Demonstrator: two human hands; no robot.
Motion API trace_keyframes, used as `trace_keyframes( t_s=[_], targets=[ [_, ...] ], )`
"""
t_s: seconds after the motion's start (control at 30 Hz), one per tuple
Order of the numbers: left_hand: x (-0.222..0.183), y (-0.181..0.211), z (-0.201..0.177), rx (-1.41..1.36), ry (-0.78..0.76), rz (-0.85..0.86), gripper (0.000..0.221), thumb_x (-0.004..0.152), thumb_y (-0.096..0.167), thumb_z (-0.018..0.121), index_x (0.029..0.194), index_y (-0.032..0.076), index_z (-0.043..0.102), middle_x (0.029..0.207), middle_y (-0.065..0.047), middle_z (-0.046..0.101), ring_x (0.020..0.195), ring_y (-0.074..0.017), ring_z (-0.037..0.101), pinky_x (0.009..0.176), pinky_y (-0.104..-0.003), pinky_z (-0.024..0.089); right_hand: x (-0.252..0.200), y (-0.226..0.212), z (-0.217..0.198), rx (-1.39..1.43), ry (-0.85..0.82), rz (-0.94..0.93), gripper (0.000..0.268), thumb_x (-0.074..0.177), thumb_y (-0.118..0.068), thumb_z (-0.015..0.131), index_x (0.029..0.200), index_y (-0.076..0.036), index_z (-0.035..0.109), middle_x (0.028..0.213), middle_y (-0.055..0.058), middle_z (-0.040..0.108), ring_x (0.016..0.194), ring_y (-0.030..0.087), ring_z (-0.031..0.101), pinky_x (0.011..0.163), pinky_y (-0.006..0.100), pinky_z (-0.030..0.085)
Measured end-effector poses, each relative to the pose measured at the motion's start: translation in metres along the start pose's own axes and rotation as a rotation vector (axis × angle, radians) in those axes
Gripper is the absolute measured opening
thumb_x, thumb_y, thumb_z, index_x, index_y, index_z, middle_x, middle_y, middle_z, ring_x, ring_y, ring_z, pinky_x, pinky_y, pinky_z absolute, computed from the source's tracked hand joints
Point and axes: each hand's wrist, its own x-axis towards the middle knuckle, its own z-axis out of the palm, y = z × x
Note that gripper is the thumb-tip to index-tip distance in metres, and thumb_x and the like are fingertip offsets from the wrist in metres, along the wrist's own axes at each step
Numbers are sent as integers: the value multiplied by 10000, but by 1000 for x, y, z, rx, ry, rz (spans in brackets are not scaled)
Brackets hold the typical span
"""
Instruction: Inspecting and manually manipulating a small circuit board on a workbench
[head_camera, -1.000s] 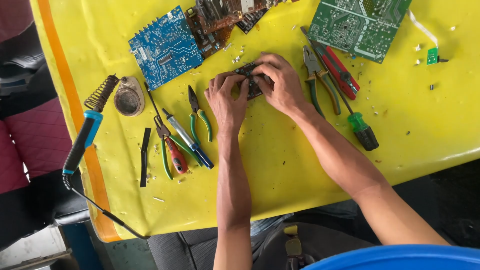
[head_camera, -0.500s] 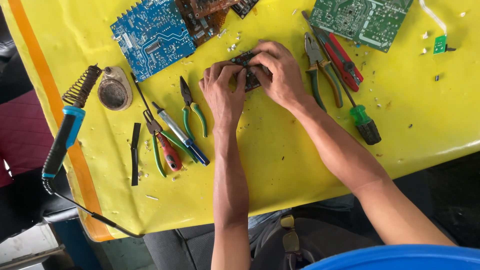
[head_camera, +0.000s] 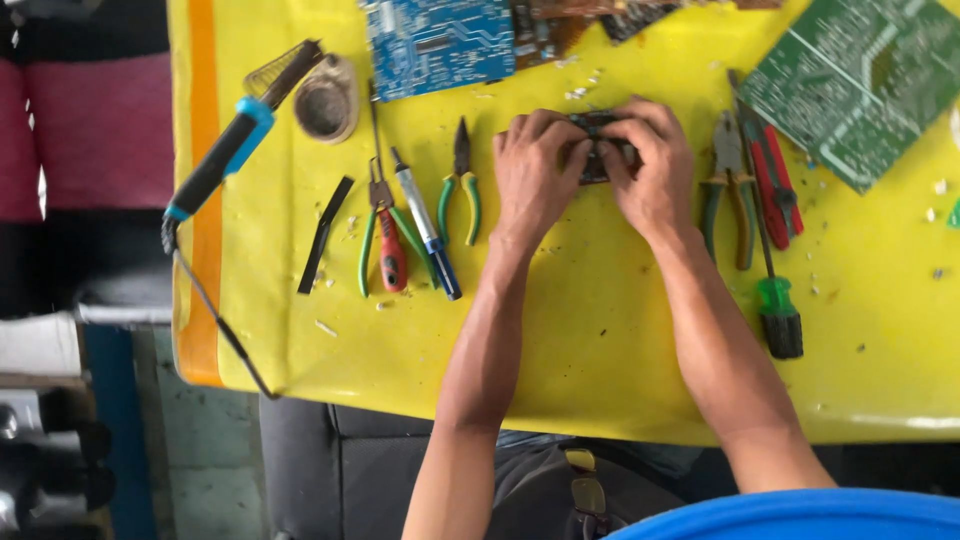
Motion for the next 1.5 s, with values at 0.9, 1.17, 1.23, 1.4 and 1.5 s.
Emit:
trace_keyframes(
  t_s=[0.9, 1.17, 1.23, 1.4, 1.5],
  targets=[
    [0, -6, 4, -44, -12, 20, 123, 908, 306, 653, 952, 213, 719, 1036, 8, 677, 957, -273, 593, 809, -441, 400, -3, 2, 1, 34, 27, -20, 102, 1030, 83, 639, 1097, 83, 717, 1224, 235, 663, 1237, 462, 637, 1062, 532, 531],
    [1, 1, -5, -18, -39, 53, 117, 955, 277, 664, 995, 180, 716, 1056, -5, 663, 966, -268, 574, 805, -421, 371, 1, -3, -4, 31, 11, 54, 96, 1000, 47, 665, 1093, 40, 688, 1224, 193, 659, 1246, 424, 622, 1012, 521, 559],
    [1, 1, -5, -19, -34, 56, 125, 952, 281, 669, 1003, 180, 720, 1058, -5, 669, 975, -265, 578, 811, -420, 375, 1, -2, -4, 25, 11, 68, 116, 1009, 17, 648, 1119, 28, 681, 1221, 188, 656, 1272, 428, 614, 1009, 525, 567],
    [1, 0, -4, -32, -60, 37, 90, 957, 261, 676, 1000, 190, 711, 1071, 4, 662, 995, -257, 568, 820, -411, 376, 0, 1, -3, 6, -1, 65, 50, 1010, 16, 664, 1058, 20, 680, 1211, 160, 659, 1269, 408, 617, 1024, 507, 565],
    [0, 4, -3, -19, -32, 33, 64, 945, 247, 678, 978, 198, 703, 1045, 11, 663, 967, -254, 572, 810, -413, 375, 0, 1, -2, 11, 5, 61, 75, 1030, -23, 634, 1093, 11, 658, 1207, 167, 659, 1268, 412, 615, 1020, 519, 557]
  ],
)
